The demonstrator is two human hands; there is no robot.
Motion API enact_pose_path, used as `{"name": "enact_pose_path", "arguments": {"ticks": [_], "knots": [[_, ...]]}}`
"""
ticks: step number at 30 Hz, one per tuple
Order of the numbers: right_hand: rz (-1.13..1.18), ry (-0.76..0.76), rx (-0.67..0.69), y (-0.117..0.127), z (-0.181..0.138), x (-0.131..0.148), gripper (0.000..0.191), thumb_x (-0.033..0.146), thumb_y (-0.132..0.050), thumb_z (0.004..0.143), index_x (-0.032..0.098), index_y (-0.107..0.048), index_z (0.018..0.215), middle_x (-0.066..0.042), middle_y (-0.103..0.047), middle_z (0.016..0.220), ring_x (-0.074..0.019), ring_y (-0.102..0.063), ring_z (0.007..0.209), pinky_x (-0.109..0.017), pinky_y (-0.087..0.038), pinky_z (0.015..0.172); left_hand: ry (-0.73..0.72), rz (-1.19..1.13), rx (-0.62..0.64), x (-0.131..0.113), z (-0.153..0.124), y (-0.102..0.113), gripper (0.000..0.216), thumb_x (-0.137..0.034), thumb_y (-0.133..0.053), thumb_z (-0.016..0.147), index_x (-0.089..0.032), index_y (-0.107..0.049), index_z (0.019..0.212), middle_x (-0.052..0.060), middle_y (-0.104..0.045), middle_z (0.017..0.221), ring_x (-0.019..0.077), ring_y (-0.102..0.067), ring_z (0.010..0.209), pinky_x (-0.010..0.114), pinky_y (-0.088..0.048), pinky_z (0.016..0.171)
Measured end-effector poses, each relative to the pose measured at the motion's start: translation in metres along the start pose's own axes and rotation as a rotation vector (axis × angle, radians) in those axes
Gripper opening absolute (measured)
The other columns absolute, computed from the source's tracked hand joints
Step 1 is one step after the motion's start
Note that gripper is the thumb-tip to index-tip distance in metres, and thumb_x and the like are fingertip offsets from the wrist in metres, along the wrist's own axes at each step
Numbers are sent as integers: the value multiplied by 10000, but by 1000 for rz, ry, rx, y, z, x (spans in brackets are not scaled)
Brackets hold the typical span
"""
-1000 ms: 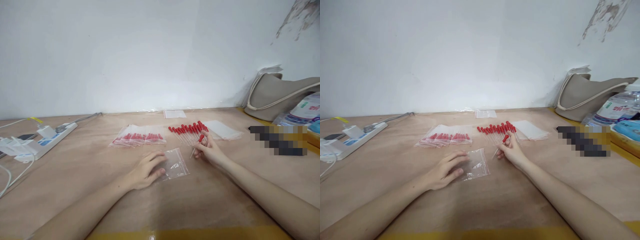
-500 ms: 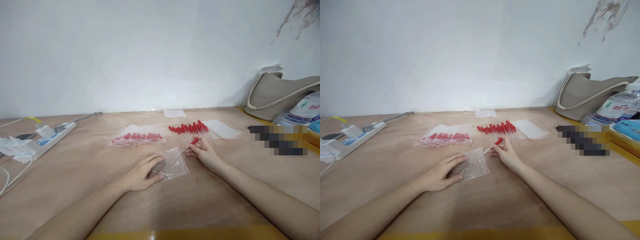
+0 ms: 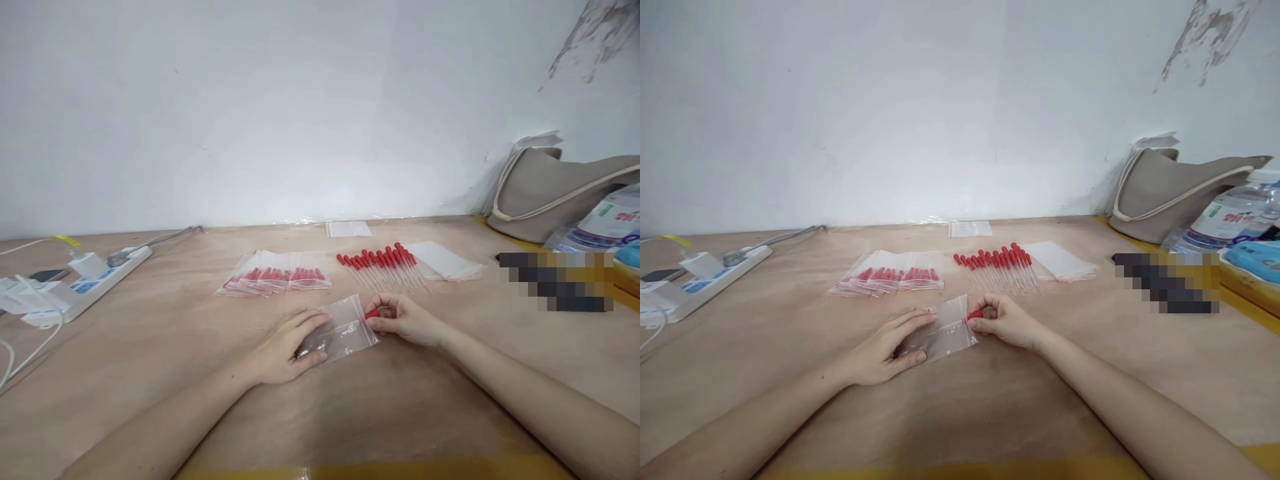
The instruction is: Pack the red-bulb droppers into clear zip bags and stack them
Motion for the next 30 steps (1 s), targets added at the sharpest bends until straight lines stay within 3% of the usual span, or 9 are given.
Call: {"name": "enact_pose_path", "arguments": {"ticks": [7,11,18,23,30], "knots": [[37,-59,107,-23,1,-5,344,398,-728,589,142,-666,809,4,-622,687,-72,-533,559,-229,-453,566,-35,4,9,-5,8,-4,492,-309,-501,854,-227,-343,1313,81,-442,1294,234,-401,1189,421,-331,1002],[47,-95,25,-18,-2,-6,352,374,-766,523,130,-663,755,-2,-631,682,-80,-547,569,-232,-462,569,-54,-49,-5,-8,9,-2,477,-308,-504,853,-222,-365,1301,87,-443,1296,240,-397,1195,427,-341,996],[125,-88,-140,6,-4,-9,415,237,-823,382,155,-500,630,43,-587,547,-74,-509,458,-216,-417,479,-30,-103,-41,1,2,8,393,-312,-513,851,-238,-465,1235,69,-501,1231,220,-461,1141,386,-388,968],[170,-103,-132,6,-5,-11,348,281,-797,470,126,-598,709,-2,-626,651,-81,-548,555,-225,-435,569,-20,-90,-29,4,1,6,436,-352,-546,830,-231,-456,1239,74,-518,1213,220,-481,1116,382,-400,949],[-8,-99,-13,-3,-4,-6,338,410,-714,604,130,-609,762,38,-558,566,-47,-490,466,-192,-414,485,-41,-35,-17,-1,6,3,427,-382,-580,802,-235,-511,1197,75,-515,1206,236,-467,1117,413,-354,980]]}}
Point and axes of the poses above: each hand's wrist, its own z-axis towards the middle knuckle, its own y-axis out of the back of the hand, x = y × z, the point moved 7 cm from there along z, towards the middle knuckle
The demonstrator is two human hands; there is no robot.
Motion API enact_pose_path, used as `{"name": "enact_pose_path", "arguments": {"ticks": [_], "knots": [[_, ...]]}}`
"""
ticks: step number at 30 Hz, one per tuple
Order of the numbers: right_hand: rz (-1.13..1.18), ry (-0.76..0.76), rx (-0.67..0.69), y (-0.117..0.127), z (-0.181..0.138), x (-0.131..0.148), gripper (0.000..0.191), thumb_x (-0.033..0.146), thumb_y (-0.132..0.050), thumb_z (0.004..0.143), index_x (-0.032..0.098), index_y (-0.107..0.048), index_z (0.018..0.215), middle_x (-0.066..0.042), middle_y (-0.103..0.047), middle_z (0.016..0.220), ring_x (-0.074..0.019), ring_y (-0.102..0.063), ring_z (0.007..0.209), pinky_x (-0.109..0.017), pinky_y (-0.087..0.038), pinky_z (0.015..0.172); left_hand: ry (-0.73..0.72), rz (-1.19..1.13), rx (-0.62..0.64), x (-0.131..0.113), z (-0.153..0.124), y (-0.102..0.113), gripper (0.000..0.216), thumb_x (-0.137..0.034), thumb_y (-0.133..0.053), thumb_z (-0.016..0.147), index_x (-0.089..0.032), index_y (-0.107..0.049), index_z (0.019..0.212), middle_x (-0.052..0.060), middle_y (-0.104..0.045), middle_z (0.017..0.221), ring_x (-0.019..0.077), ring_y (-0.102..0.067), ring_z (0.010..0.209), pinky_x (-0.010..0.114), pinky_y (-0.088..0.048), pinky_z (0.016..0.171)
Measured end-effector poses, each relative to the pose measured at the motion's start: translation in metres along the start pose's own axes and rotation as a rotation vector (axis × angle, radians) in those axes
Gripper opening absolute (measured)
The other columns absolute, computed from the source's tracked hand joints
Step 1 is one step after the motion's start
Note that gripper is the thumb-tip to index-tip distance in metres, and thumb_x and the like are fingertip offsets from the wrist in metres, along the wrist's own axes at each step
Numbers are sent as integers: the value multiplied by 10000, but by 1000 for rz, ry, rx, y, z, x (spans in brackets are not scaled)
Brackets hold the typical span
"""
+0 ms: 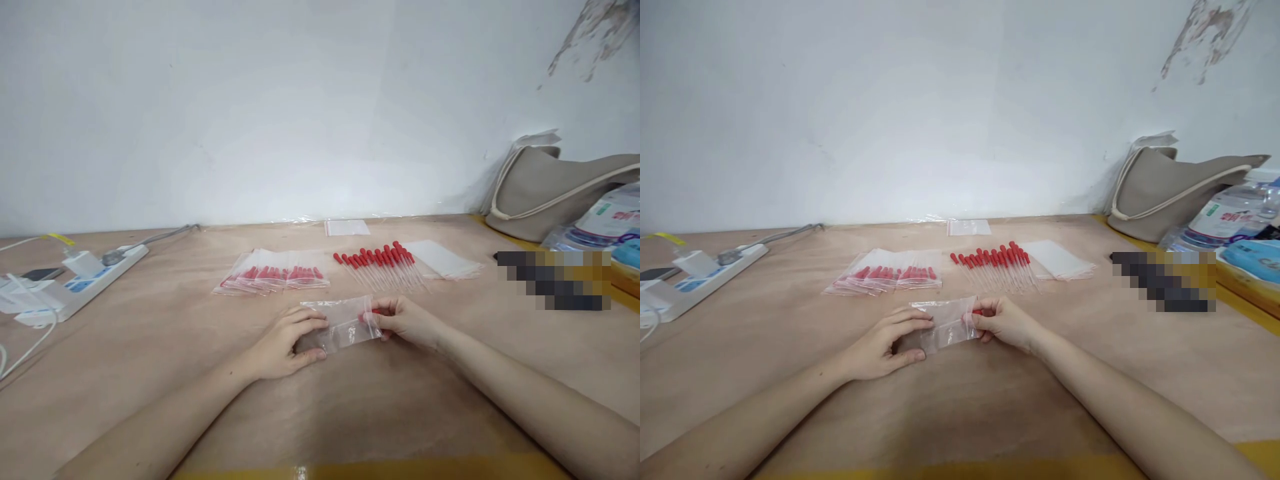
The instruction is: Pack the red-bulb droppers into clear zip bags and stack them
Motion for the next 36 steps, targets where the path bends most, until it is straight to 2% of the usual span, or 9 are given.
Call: {"name": "enact_pose_path", "arguments": {"ticks": [4,8,13,20,23,26,29,33,36], "knots": [[80,-40,10,-6,-2,-1,415,362,-773,523,154,-545,801,42,-577,613,-70,-534,479,-211,-445,479,0,8,10,1,0,0,426,-391,-572,810,-240,-513,1204,73,-507,1219,240,-456,1129,421,-348,981],[220,19,-174,6,-1,-3,508,239,-837,377,168,-473,724,42,-603,613,-69,-519,446,-190,-394,420,-1,19,20,2,-1,0,348,-347,-497,866,-249,-522,1199,64,-514,1219,229,-454,1132,414,-358,973],[276,128,-348,22,2,-4,440,259,-832,404,157,-538,714,-4,-642,611,-112,-574,524,-224,-432,500,-9,27,25,0,0,0,350,-300,-462,886,-257,-491,1233,56,-495,1250,217,-438,1158,410,-355,984],[253,120,-160,18,2,-3,331,272,-790,495,170,-685,791,-26,-691,755,-142,-620,707,-297,-461,748,-11,18,22,3,-1,-1,371,-311,-472,883,-252,-473,1250,54,-480,1274,210,-431,1177,396,-358,993],[96,105,2,12,-1,3,241,282,-751,549,186,-712,767,-38,-687,854,-160,-615,795,-307,-446,790,-18,15,15,5,-1,-2,366,-302,-465,887,-253,-474,1250,52,-477,1281,209,-435,1177,396,-354,999],[-134,241,139,3,-5,18,123,275,-672,640,200,-718,725,-35,-649,999,-162,-586,908,-288,-427,824,-18,25,21,5,-1,-3,360,-301,-466,887,-256,-482,1244,50,-484,1275,209,-439,1174,398,-350,1002],[-290,314,110,3,-5,22,109,220,-604,668,186,-707,679,-31,-642,940,-147,-580,860,-265,-429,771,-13,32,26,5,-2,-3,369,-312,-471,884,-258,-474,1250,51,-480,1281,215,-429,1184,411,-341,1007],[-268,199,-65,17,1,7,99,172,-577,612,157,-651,676,13,-588,613,-105,-528,576,-221,-397,556,-6,33,32,4,-1,-3,384,-313,-476,881,-250,-458,1260,52,-470,1289,213,-416,1194,403,-338,1009],[-248,159,-87,20,2,3,88,178,-569,598,153,-623,662,30,-557,557,-81,-469,496,-203,-356,500,-10,18,21,3,-1,-2,390,-310,-481,877,-241,-450,1259,58,-477,1277,213,-425,1185,398,-339,1006]]}}
Point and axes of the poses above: each hand's wrist, its own z-axis towards the middle knuckle, its own y-axis out of the back of the hand, x = y × z, the point moved 7 cm from there along z, towards the middle knuckle
